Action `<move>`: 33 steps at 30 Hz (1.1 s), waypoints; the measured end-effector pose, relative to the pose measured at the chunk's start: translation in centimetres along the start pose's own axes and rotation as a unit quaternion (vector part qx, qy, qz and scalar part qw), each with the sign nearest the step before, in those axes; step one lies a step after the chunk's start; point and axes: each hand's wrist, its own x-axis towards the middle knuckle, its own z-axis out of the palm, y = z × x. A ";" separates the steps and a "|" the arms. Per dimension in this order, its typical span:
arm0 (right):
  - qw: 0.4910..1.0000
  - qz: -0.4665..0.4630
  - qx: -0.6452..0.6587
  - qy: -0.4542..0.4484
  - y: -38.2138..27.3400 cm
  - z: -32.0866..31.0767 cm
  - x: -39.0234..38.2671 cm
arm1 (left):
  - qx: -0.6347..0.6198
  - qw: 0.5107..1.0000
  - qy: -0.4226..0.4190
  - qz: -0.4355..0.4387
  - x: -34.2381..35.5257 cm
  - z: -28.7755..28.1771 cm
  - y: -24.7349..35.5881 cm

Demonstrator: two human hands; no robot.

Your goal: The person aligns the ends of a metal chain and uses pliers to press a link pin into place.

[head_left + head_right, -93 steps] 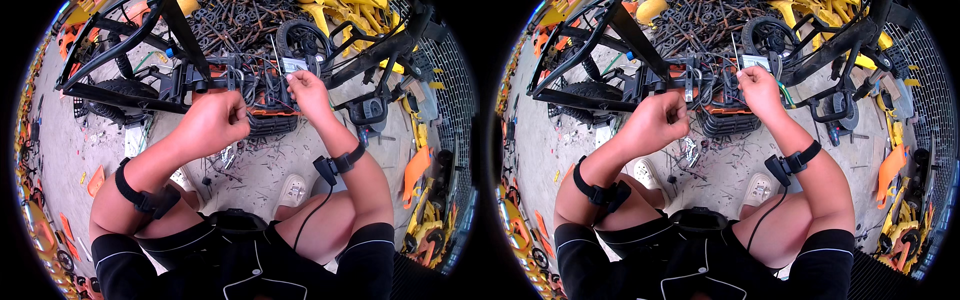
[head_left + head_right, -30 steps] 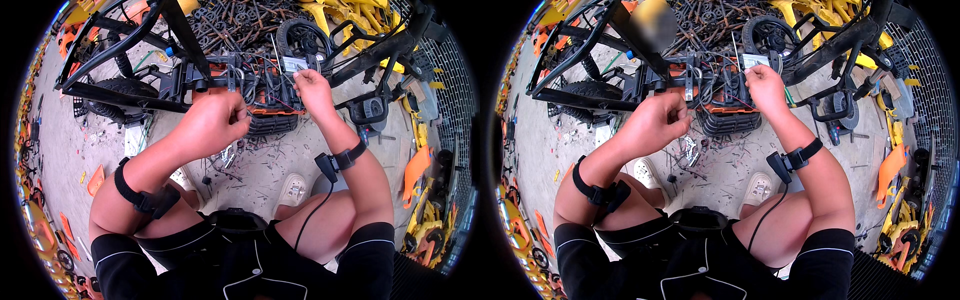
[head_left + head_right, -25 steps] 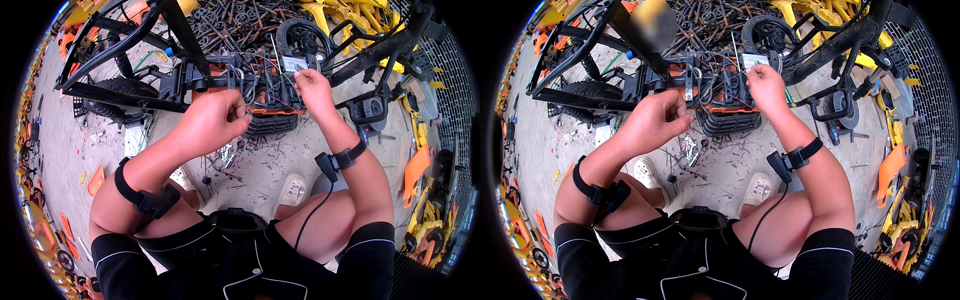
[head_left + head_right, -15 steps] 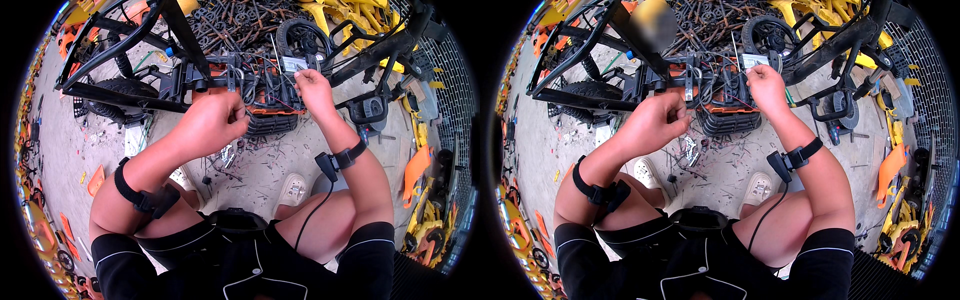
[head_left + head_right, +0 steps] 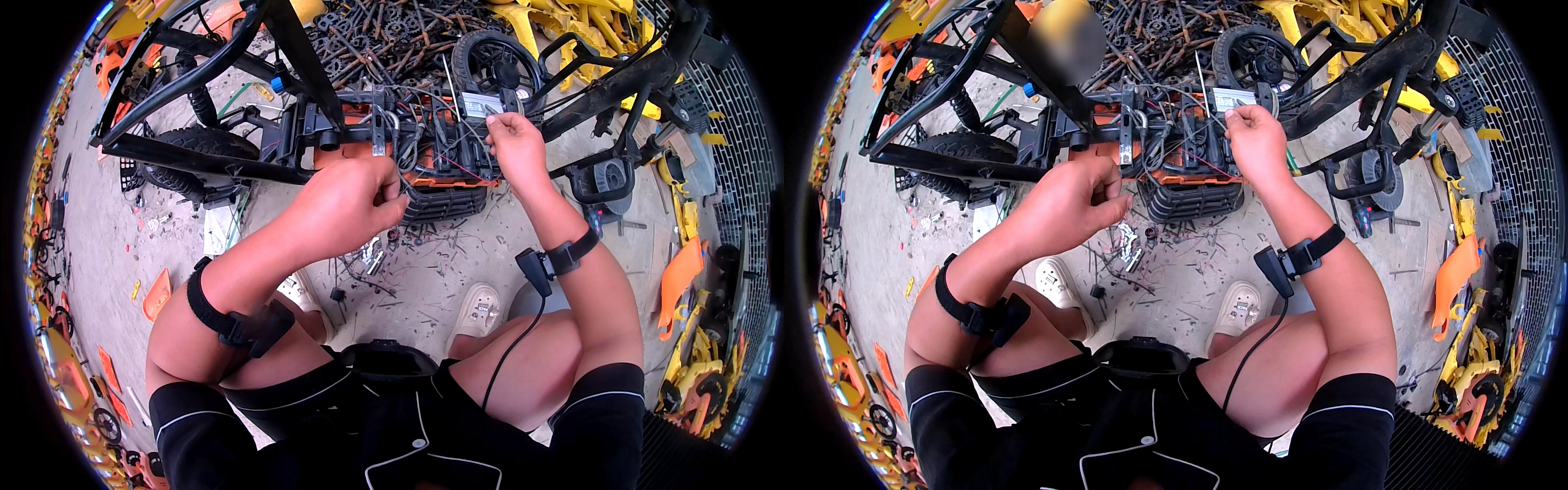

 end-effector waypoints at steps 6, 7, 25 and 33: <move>1.000 -0.020 0.005 0.015 0.4 0.0 0.2 | -0.004 1.000 0.000 0.006 -0.1 0.1 0.0; 1.000 -0.019 0.004 0.019 0.6 -0.2 0.3 | -0.008 1.000 0.006 0.004 -0.1 0.1 -0.1; 0.997 -0.076 0.019 0.015 1.3 -1.4 -2.5 | 0.185 0.962 -0.199 -0.028 0.8 2.8 -1.9; 0.991 -0.085 -0.107 -0.019 3.8 -3.5 -4.3 | 0.213 0.938 -0.272 0.023 0.7 2.7 -0.5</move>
